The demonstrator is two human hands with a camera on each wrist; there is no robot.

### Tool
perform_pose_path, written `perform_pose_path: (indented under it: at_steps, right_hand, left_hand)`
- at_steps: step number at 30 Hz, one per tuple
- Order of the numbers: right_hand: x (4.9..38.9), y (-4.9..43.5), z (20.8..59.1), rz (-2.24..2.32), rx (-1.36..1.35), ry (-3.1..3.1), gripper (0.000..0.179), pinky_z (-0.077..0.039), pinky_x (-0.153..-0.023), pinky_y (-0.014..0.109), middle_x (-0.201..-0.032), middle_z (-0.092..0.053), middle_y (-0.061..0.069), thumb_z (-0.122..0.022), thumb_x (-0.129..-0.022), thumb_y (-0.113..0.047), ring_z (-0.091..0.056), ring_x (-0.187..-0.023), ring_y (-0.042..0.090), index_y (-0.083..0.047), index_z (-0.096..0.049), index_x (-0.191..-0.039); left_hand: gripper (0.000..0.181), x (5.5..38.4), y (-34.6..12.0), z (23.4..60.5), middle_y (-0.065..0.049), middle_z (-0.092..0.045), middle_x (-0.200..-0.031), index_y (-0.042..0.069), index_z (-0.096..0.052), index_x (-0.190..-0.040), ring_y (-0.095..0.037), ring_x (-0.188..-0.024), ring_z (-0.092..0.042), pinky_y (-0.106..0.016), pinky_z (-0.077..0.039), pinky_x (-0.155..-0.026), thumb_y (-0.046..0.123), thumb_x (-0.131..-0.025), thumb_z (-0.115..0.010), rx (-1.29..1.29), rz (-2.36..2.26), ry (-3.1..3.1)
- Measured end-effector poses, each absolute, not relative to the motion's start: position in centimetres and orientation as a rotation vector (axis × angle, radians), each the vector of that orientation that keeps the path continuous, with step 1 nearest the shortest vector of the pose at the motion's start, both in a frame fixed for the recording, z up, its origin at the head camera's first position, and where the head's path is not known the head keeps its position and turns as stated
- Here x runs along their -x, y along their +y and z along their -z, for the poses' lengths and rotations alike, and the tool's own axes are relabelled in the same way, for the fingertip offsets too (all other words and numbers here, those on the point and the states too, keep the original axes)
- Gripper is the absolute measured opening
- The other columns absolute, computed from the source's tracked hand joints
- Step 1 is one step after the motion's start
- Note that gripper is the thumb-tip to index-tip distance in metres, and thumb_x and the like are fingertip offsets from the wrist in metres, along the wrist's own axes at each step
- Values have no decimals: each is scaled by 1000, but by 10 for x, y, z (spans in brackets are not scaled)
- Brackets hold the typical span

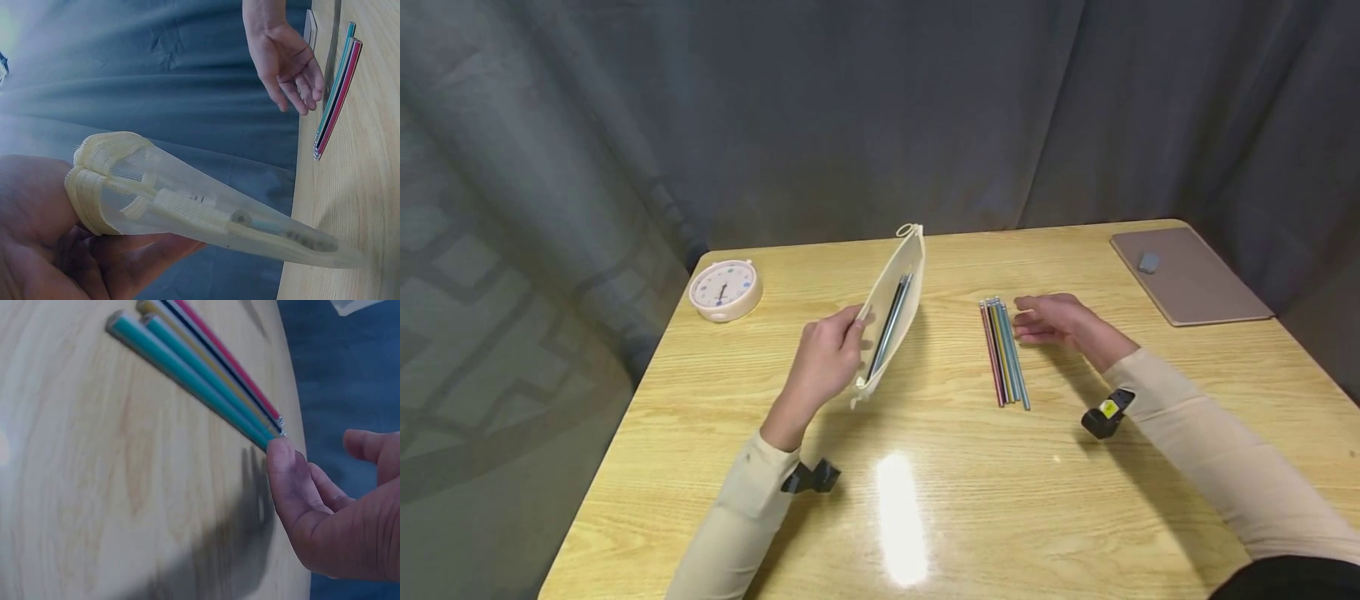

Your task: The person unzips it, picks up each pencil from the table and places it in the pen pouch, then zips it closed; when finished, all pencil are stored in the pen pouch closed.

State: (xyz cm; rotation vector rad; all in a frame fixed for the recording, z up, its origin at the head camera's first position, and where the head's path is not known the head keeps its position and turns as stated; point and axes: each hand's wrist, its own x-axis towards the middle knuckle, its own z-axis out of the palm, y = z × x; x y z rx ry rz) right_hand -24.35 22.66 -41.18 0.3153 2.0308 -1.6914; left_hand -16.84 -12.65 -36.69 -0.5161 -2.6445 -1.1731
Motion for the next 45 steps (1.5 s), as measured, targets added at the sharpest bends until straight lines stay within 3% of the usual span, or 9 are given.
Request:
perform_pose_path:
  at_steps: [6, 11, 17, 26, 31, 39, 45]
  right_hand:
    - [244, 230, 422, 1623, -256, 2091, 75, -59, -84, 24, -93, -70, -8, -49, -109, -27, -71, -81, 3, 17, -12, -157]
    - [244, 228, 423, 1599, -229, 2122, 71, -59, -83, 24, -93, -69, -7, -50, -109, -29, -71, -82, 3, 18, -20, -154]
    - [246, 225, 424, 1575, -239, 2151, 74, -59, -81, 23, -95, -68, -5, -50, -109, -28, -70, -80, 3, 19, -16, -155]
    - [245, 216, 426, 1499, -164, 2316, 54, -61, -74, 25, -87, -70, -5, -58, -105, -13, -69, -74, 3, 22, -39, -141]
    - [246, 210, 430, 1342, -132, 2483, 50, -61, -70, 26, -90, -70, 2, -67, -99, -8, -68, -71, 5, 21, -48, -135]
    - [246, 207, 427, 1237, -157, 2588, 48, -62, -67, 30, -85, -73, 4, -72, -90, -6, -71, -66, 10, 19, -56, -128]
    - [242, 208, 427, 1221, -185, 2588, 48, -62, -68, 30, -86, -75, 7, -70, -91, -7, -72, -66, 10, 18, -56, -129]
  left_hand:
    - [32, 168, -127, 367, -16, -75, -96, -3, -67, -131, -23, -72, -65, -34, -53, -61, 6, -105, -50, 517, 1185, -2649]
    - [32, 168, -127, 368, -16, -75, -96, -4, -68, -130, -23, -71, -64, -32, -52, -60, 5, -105, -50, 523, 1183, -2648]
    - [32, 168, -128, 366, -16, -75, -98, -3, -68, -131, -24, -73, -65, -36, -54, -64, 6, -105, -50, 520, 1175, -2654]
    - [33, 169, -130, 367, -17, -75, -98, -3, -66, -132, -24, -72, -64, -35, -54, -63, 6, -106, -49, 525, 1176, -2662]
    - [33, 168, -131, 365, -16, -74, -96, -3, -67, -131, -25, -73, -64, -36, -54, -65, 6, -106, -50, 517, 1172, -2663]
    - [33, 169, -130, 364, -18, -75, -100, -4, -66, -132, -25, -76, -65, -37, -56, -67, 7, -106, -49, 521, 1184, -2658]
    - [33, 168, -129, 365, -18, -75, -100, -5, -66, -133, -24, -74, -66, -32, -55, -62, 7, -106, -49, 516, 1208, -2671]
